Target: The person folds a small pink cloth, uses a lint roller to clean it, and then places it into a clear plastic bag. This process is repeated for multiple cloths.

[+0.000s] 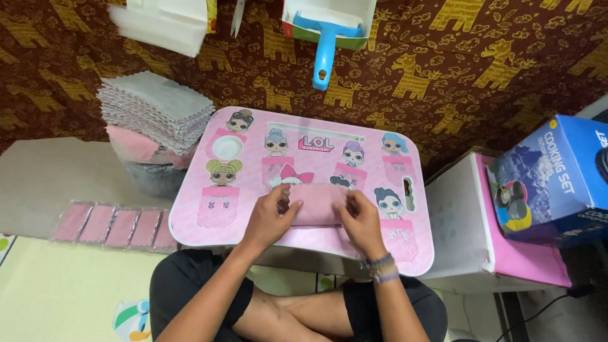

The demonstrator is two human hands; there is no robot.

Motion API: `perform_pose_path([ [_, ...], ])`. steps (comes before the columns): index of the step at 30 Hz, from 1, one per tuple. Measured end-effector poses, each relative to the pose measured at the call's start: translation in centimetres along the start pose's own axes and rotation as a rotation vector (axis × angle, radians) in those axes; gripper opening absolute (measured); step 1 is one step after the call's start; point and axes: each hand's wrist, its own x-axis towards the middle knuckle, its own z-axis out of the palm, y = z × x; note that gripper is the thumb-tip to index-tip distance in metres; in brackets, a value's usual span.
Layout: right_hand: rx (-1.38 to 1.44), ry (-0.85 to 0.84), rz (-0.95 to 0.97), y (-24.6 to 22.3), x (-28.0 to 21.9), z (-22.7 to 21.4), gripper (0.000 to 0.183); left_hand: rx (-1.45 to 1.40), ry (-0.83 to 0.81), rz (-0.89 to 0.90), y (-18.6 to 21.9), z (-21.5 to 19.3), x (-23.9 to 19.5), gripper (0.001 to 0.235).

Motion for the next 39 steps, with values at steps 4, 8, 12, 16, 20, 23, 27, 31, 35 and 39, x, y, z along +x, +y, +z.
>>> perform_pose_path([
  [4,0.189,-0.056,0.163,-1.1,1.3,0.7,0.052,-0.086,0.009,-0.044,0.9,-0.8,0.7,0.056],
  [8,0.178,-0.018,0.154,-1.9,0.9,0.7,0.044,-0.057,0.022,-0.009,0.7,-0.7,0.4,0.049],
  [12,0.092,0.002,0.179,-1.7,0.9,1.0,0.025,-0.010,0.028,0.066,-0.5,-0.1,0.3,0.024],
  [16,0.033,0.003,0.165,-1.8,1.0,0.9,0.025,0.038,0.028,0.071,-0.9,0.2,0.2,0.019],
  [20,0.024,0.002,0.149,-2.3,1.1,1.0,0.024,0.071,0.020,0.039,-1.2,0.5,0.1,0.018],
  [23,0.019,0.002,0.136,-2.3,1.2,1.1,0.024,0.086,0.009,0.005,-1.2,0.5,0.1,0.020],
  [27,0.001,0.008,0.131,-2.4,1.2,1.3,0.025,0.109,-0.003,-0.007,-1.2,0.5,0.1,0.021],
  [31,-0.011,0.000,0.133,-2.5,1.3,1.2,0.025,0.115,-0.001,0.000,-1.1,0.5,0.2,0.020],
  [35,-0.021,-0.005,0.124,-2.3,1.4,1.3,0.026,0.126,-0.009,-0.003,-1.0,0.5,0.3,0.021],
  [39,-0.045,-0.013,0.115,-2.0,1.4,1.3,0.026,0.142,-0.023,-0.029,-0.6,0.3,0.2,0.022],
])
